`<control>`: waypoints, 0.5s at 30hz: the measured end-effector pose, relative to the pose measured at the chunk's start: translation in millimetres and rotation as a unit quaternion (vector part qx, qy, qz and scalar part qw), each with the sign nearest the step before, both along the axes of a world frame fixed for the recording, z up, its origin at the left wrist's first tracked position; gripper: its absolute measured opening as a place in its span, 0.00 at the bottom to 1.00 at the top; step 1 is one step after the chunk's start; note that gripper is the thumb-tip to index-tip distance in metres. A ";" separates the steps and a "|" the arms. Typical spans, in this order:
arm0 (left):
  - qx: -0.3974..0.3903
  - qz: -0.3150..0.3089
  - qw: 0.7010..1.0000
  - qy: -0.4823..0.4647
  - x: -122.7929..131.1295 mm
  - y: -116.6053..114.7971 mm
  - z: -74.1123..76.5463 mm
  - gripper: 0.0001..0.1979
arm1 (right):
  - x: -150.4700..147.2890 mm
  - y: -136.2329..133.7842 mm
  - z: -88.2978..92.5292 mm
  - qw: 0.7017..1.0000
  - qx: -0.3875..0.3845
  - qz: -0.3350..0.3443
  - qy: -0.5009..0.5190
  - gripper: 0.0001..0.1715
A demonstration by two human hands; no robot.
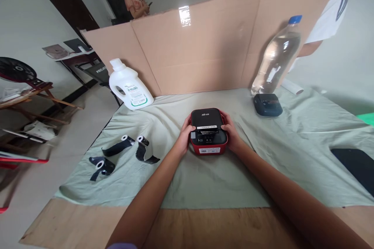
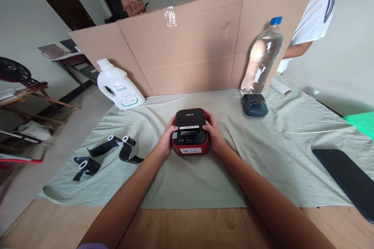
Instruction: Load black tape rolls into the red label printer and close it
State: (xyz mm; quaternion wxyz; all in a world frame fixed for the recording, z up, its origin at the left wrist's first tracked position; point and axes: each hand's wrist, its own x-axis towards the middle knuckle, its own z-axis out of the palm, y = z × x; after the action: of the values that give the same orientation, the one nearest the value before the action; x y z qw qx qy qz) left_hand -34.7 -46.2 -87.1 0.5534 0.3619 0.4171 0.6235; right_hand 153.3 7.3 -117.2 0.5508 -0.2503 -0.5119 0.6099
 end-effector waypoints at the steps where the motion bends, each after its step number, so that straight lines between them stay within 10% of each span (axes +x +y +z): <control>1: 0.004 -0.001 1.000 -0.001 -0.4 0.3 -1.1 0.36 | -0.1 -0.4 1.3 1.000 -0.004 0.001 0.001 0.37; 15: 0.016 -0.010 1.000 0.007 -2.5 -5.6 -2.0 0.37 | 1.0 -5.6 19.4 0.999 -0.034 0.001 -0.014 0.35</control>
State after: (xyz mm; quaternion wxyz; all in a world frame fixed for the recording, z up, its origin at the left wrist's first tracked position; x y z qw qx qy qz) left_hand -37.2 -51.8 -89.1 0.5506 0.3796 0.4072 0.6221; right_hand 154.3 1.6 -97.8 0.5338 -0.2766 -0.4991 0.6241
